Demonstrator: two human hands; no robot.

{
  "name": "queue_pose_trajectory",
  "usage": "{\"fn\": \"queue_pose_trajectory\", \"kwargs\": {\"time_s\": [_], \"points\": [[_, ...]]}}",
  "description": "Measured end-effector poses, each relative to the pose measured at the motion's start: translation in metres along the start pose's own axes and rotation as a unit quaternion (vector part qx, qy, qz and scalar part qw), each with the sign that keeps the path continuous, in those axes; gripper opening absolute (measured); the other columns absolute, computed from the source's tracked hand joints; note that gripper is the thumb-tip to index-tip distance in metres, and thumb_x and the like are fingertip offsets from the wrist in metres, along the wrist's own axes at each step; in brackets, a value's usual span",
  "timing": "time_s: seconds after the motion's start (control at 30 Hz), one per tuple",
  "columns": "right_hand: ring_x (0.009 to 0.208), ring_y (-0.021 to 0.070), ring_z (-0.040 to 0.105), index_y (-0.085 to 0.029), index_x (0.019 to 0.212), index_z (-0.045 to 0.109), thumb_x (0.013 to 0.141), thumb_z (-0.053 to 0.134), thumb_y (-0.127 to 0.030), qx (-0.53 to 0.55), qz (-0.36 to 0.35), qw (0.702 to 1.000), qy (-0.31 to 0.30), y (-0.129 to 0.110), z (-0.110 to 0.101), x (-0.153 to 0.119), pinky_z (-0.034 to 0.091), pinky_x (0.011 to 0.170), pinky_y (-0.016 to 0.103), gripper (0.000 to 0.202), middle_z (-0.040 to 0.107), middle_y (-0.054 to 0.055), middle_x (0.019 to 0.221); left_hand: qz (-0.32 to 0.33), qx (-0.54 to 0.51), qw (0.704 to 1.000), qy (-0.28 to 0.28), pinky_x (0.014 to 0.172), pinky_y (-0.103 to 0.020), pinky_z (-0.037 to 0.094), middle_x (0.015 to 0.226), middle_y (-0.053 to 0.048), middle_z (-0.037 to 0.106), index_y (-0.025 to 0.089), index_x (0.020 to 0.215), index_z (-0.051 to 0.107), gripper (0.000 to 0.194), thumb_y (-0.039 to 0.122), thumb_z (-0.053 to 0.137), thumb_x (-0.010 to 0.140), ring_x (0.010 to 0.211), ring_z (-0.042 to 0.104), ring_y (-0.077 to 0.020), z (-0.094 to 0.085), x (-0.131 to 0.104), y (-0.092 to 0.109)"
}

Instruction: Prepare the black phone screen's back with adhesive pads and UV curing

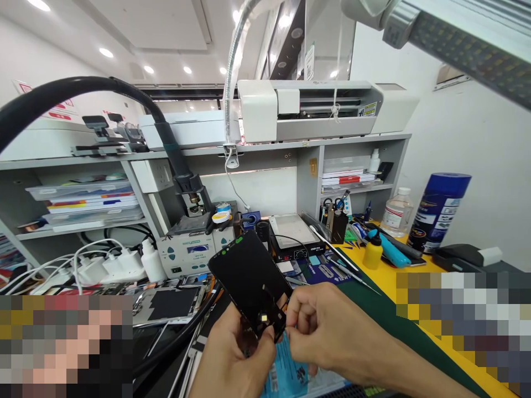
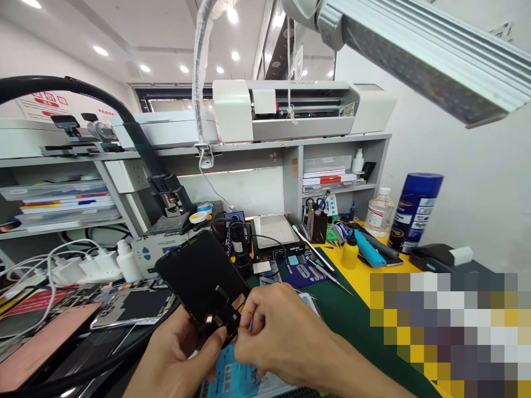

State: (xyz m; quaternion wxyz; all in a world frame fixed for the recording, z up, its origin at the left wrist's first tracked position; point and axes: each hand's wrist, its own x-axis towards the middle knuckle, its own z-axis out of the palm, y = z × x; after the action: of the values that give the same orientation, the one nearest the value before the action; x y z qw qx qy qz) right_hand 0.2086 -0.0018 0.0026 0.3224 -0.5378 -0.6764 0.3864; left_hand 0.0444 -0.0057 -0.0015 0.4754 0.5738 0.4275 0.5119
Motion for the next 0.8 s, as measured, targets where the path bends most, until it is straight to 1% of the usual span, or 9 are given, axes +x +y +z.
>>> {"fn": "queue_pose_trajectory", "kwargs": {"time_s": [0.13, 0.3, 0.33, 0.4, 0.47, 0.53, 0.63, 0.8], "points": [[0.042, 0.0130, 0.062, -0.021, 0.069, 0.058, 0.064, 0.055, -0.016, 0.002, 0.005, 1.000, -0.008, -0.002, -0.003, 0.001, 0.036, 0.034, 0.015, 0.008, 0.056, -0.008, 0.051, -0.011, -0.004, 1.000, -0.009, 0.081, -0.034, 0.053, 0.087, -0.002, 0.070, 0.017, 0.102, 0.063, 0.029, 0.031, 0.068, 0.076, 0.058, 0.054, -0.0121, -0.001, 0.000, -0.001], [0.042, 0.0120, 0.061, -0.020, 0.068, 0.059, 0.062, 0.054, -0.015, -0.003, 0.003, 1.000, -0.014, -0.006, -0.008, 0.001, 0.035, 0.035, 0.015, 0.009, 0.056, -0.008, 0.050, -0.012, 0.004, 1.000, -0.010, 0.074, -0.031, 0.053, 0.089, -0.003, 0.069, 0.017, 0.101, 0.061, 0.031, 0.035, 0.068, 0.076, 0.061, 0.054, -0.0123, -0.001, 0.000, -0.002], [0.042, 0.0117, 0.060, -0.020, 0.068, 0.059, 0.063, 0.054, -0.015, -0.005, 0.002, 1.000, -0.015, -0.007, -0.008, 0.001, 0.035, 0.035, 0.015, 0.009, 0.056, -0.008, 0.049, -0.012, 0.008, 1.000, -0.009, 0.071, -0.030, 0.053, 0.086, -0.002, 0.069, 0.017, 0.100, 0.061, 0.031, 0.035, 0.068, 0.075, 0.061, 0.054, -0.0126, -0.001, 0.001, -0.001], [0.042, 0.0116, 0.061, -0.020, 0.066, 0.058, 0.063, 0.054, -0.015, -0.009, 0.001, 1.000, -0.016, -0.008, -0.011, 0.000, 0.036, 0.036, 0.015, 0.007, 0.056, -0.007, 0.049, -0.020, 0.023, 1.000, -0.009, 0.059, -0.027, 0.051, 0.078, -0.001, 0.067, 0.017, 0.101, 0.062, 0.032, 0.035, 0.067, 0.075, 0.059, 0.053, -0.0130, -0.002, 0.001, 0.002], [0.043, 0.0119, 0.062, -0.020, 0.066, 0.058, 0.064, 0.054, -0.015, -0.011, 0.001, 1.000, -0.017, -0.008, -0.013, 0.000, 0.037, 0.038, 0.015, 0.006, 0.057, -0.007, 0.049, -0.036, 0.035, 0.999, -0.014, 0.045, -0.024, 0.045, 0.071, 0.000, 0.064, 0.016, 0.104, 0.061, 0.036, 0.036, 0.066, 0.074, 0.054, 0.051, -0.0129, -0.002, 0.002, 0.005], [0.045, 0.0132, 0.064, -0.020, 0.067, 0.059, 0.066, 0.055, -0.015, -0.009, 0.001, 1.000, -0.021, -0.008, -0.015, 0.000, 0.039, 0.039, 0.015, 0.006, 0.059, -0.007, 0.051, -0.051, 0.031, 0.998, -0.019, 0.039, -0.022, 0.041, 0.068, 0.001, 0.063, 0.016, 0.106, 0.061, 0.040, 0.038, 0.066, 0.074, 0.047, 0.046, -0.0109, -0.003, 0.002, 0.007], [0.047, 0.0150, 0.066, -0.020, 0.068, 0.059, 0.067, 0.055, -0.016, -0.001, 0.003, 0.999, -0.033, -0.007, -0.017, 0.001, 0.040, 0.039, 0.016, 0.006, 0.060, -0.006, 0.052, -0.057, 0.016, 0.998, -0.013, 0.037, -0.022, 0.042, 0.068, 0.002, 0.063, 0.016, 0.104, 0.061, 0.040, 0.037, 0.069, 0.071, 0.045, 0.044, -0.0096, -0.003, 0.003, 0.008], [0.048, 0.0158, 0.067, -0.020, 0.068, 0.059, 0.067, 0.056, -0.015, 0.014, 0.005, 0.999, -0.046, -0.009, -0.018, 0.002, 0.039, 0.038, 0.015, 0.005, 0.060, -0.006, 0.051, -0.049, 0.002, 0.999, -0.002, 0.036, -0.022, 0.044, 0.068, 0.000, 0.063, 0.014, 0.097, 0.062, 0.036, 0.034, 0.071, 0.068, 0.051, 0.050, -0.0125, -0.003, 0.004, 0.005]]}}
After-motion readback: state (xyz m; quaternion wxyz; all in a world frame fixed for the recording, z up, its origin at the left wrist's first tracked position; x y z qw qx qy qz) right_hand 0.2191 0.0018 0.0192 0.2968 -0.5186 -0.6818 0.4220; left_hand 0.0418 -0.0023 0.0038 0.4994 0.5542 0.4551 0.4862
